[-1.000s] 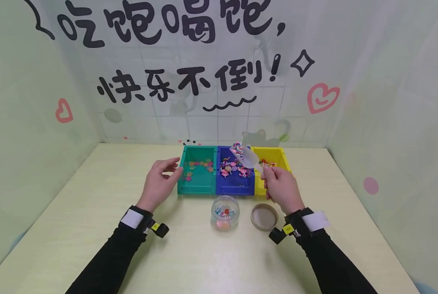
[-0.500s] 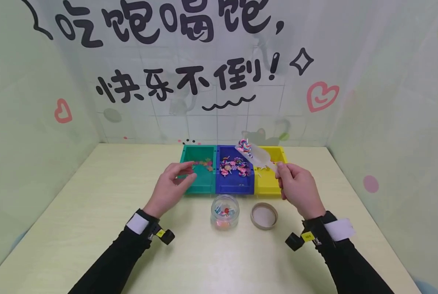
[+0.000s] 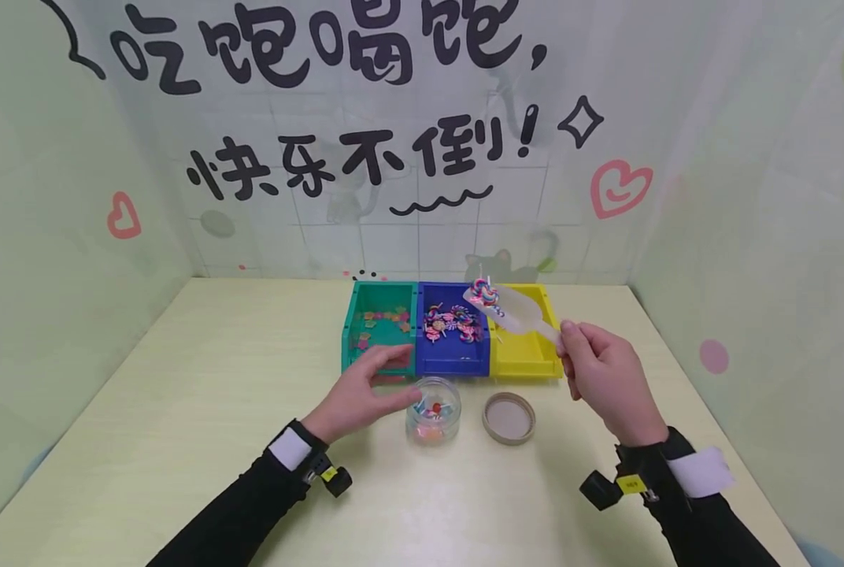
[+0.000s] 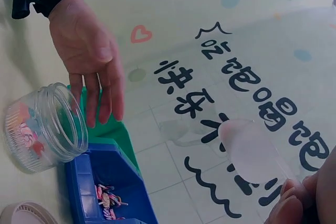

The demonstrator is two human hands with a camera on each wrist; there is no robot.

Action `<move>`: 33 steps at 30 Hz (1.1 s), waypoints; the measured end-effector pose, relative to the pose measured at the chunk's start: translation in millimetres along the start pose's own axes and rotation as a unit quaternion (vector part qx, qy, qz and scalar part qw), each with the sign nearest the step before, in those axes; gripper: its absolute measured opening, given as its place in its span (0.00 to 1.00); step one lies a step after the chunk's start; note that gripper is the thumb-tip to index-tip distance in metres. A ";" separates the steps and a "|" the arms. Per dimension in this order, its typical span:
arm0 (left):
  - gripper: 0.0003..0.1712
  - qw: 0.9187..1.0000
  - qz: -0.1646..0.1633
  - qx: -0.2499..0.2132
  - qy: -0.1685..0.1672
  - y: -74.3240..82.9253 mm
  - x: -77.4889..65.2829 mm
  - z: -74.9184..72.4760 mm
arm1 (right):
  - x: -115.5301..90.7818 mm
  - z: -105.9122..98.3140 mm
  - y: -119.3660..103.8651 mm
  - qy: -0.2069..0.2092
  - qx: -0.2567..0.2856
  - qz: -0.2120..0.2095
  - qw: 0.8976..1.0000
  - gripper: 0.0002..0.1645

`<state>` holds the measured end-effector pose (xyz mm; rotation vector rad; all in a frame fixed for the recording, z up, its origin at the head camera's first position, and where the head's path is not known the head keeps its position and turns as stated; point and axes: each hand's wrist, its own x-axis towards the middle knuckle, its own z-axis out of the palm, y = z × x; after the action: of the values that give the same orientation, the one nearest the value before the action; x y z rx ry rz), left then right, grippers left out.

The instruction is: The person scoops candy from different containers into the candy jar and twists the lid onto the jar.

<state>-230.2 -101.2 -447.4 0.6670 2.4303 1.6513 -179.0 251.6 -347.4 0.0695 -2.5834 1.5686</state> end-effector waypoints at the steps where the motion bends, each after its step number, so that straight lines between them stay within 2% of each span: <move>1: 0.49 1.000 -0.005 0.004 -0.011 -1.0 -0.3 2.1 | -1.9 -1.0 0.0 -0.002 -0.002 -0.003 1.000 0.26; 6: 0.57 0.998 -0.025 0.029 -0.059 -9.1 -1.0 10.0 | -10.6 -5.6 0.2 -0.011 0.000 -0.011 1.000 0.25; 11: 0.58 0.995 -0.034 0.046 -0.079 -11.8 -1.9 13.2 | -18.1 -8.0 0.5 -0.024 0.007 -0.003 1.000 0.25; 21: 0.47 0.993 -0.033 0.070 -0.088 -17.7 -1.4 16.4 | -29.2 -6.9 2.0 -0.041 -0.008 0.005 0.999 0.26; 33: 0.47 0.993 -0.032 0.068 -0.086 -17.9 0.0 15.9 | -36.6 -1.7 4.8 -0.090 -0.040 0.008 0.995 0.25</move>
<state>-229.8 -93.1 -470.0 0.7102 2.4285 1.3542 -143.1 254.5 -355.4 0.1933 -2.7855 1.5286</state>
